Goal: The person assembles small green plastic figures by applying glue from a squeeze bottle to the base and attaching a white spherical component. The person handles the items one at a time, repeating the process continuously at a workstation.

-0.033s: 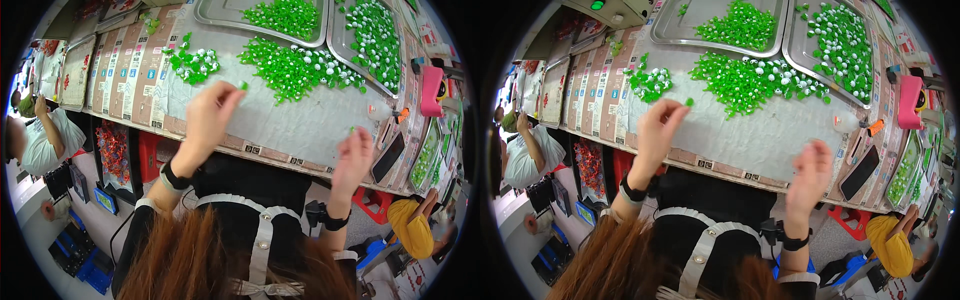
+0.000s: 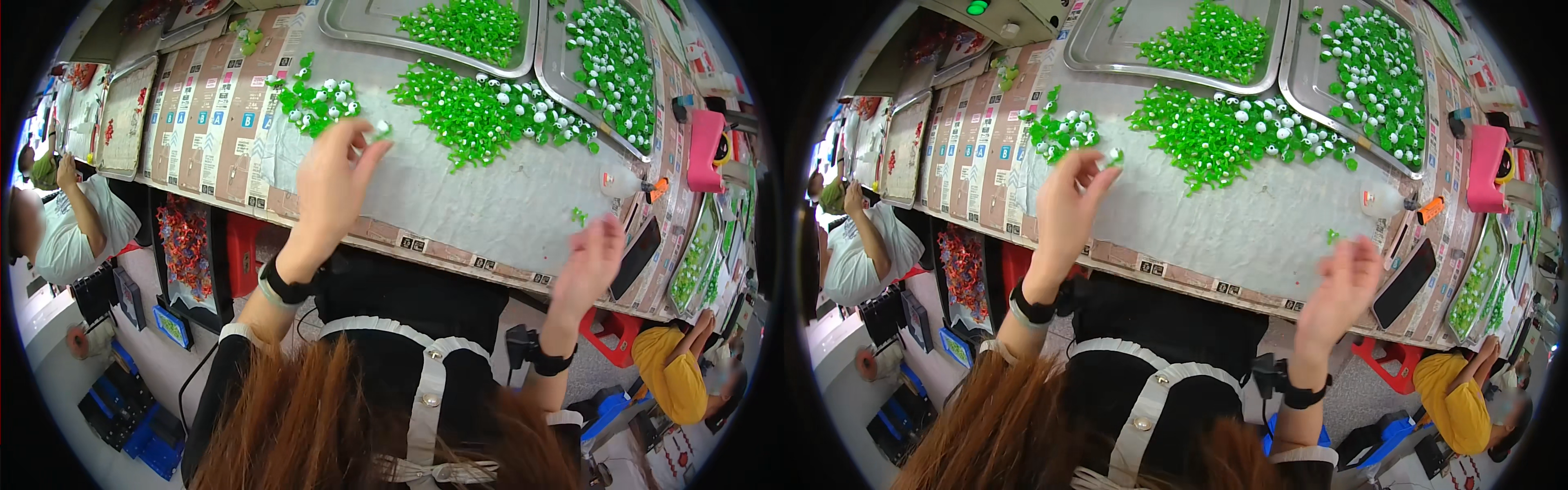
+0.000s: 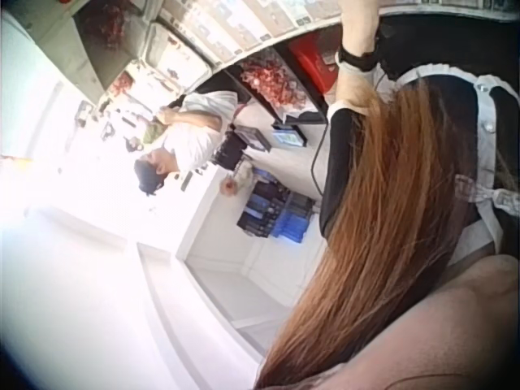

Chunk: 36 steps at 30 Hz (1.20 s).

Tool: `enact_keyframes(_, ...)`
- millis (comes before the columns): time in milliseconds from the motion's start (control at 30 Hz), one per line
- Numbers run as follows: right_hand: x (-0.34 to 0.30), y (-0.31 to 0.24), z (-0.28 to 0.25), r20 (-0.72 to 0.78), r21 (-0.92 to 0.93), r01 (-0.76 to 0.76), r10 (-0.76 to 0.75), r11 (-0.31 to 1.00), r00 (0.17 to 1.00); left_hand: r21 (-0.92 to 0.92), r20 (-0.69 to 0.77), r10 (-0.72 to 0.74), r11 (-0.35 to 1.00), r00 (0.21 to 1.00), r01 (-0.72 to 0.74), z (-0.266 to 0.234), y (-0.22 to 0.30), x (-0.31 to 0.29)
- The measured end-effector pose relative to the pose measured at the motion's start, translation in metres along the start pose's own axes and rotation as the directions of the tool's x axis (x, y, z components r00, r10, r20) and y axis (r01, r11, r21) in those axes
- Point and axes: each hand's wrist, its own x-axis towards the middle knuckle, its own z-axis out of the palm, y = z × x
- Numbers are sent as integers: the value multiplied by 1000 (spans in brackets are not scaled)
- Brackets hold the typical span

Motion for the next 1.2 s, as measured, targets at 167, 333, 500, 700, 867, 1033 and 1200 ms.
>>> enact_keyframes(167, 57, 5, -26, -94, -383, 262, -320, 886, 943, -100, 250, 193, 980, 949, -173, 27, 14, -4)
enact_keyframes(333, 96, 13, -30, 134, -411, 193, -150, 891, 979, 40, 207, 345, 932, 916, -360, 57, 25, -8)
enact_keyframes(500, 104, 12, -35, 161, -260, 127, -87, 957, 983, -255, 325, 95, 967, 941, -10, 40, 30, -7)
enact_keyframes(700, 18, -46, 13, 252, 216, -161, 105, 963, 962, -625, 779, -73, -28, 622, 780, 15, 32, -10)
enact_keyframes(867, -21, -41, 15, 470, 2, -199, 175, 980, 865, -523, 845, -27, -254, 535, 814, 15, 33, -19)
enact_keyframes(1033, -38, -41, 28, 370, 48, 25, -41, 999, 928, -416, 883, 79, -325, 463, 849, 15, 30, -25)
enact_keyframes(1200, -43, -47, 27, 381, -45, 401, -356, 915, 853, -394, 892, 86, -333, 443, 857, 14, 31, -30)
